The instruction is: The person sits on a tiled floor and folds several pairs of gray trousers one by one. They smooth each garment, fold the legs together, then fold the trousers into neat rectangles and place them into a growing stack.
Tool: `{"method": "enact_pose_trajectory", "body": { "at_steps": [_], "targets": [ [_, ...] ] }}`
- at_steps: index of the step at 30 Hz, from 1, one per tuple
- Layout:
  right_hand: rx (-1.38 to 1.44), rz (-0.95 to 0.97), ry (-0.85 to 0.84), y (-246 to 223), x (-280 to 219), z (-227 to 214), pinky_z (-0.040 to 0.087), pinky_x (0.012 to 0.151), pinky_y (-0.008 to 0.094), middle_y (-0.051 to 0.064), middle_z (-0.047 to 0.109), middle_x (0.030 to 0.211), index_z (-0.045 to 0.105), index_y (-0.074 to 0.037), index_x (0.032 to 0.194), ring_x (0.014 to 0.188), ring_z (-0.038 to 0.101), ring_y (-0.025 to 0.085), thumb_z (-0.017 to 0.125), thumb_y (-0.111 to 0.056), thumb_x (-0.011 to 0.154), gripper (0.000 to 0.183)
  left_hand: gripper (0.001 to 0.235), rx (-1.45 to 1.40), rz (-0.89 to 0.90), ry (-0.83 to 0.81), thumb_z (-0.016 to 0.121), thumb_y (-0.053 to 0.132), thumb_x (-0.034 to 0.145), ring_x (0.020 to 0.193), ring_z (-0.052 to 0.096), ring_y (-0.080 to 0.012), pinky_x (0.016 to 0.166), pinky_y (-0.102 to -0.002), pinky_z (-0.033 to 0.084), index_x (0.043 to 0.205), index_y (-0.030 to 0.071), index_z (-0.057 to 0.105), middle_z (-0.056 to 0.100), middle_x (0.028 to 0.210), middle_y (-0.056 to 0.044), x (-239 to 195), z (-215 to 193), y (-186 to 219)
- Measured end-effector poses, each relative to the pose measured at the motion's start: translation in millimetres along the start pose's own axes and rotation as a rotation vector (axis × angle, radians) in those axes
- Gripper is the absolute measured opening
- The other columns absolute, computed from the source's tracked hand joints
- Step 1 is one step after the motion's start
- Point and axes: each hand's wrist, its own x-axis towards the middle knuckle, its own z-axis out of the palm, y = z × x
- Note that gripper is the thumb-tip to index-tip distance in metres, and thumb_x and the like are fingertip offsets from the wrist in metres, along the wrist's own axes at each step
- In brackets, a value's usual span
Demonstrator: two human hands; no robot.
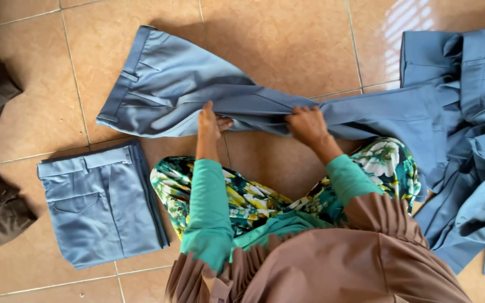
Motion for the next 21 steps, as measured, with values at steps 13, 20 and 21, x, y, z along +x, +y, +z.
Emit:
{"method": "enact_pose_trajectory", "body": {
  "at_steps": [13,20,21],
  "targets": [
    [-0.131,-0.081,0.747,87.6,34.6,-89.5,0.045,0.097,0.035,-0.005,0.054,0.083,0.075,-0.033,0.111,0.072,0.059,0.012,0.061,-0.023,0.106,0.019,0.069,-0.764,0.307,-0.267,0.07,0.04,0.088,0.123,0.056,-0.0533,0.112,-0.064,0.042,0.139,-0.002,0.049,0.053,0.131,-0.028,-2.5,-68.0,169.2],
    [0.15,-0.284,0.452,-45.9,-35.8,-17.0,0.047,0.063,0.034,0.004,0.054,0.089,0.062,-0.024,0.135,0.073,0.054,0.021,0.053,-0.011,0.099,0.039,0.075,-0.904,0.438,0.135,0.072,0.056,0.083,0.132,0.057,-0.0368,0.116,-0.053,0.041,0.14,0.01,0.059,0.06,0.143,-0.018,-44.0,-162.2,126.7],
    [0.135,-0.25,0.372,-61.6,-46.3,0.7,0.047,0.067,0.035,0.003,0.054,0.096,0.061,-0.023,0.13,0.08,0.055,0.021,0.056,-0.009,0.095,0.038,0.09,-0.866,0.366,0.218,0.073,0.065,0.079,0.141,0.05,-0.0353,0.121,-0.053,0.035,0.149,0.013,0.053,0.052,0.153,-0.017,-62.9,-158.6,119.4]
  ]
}}
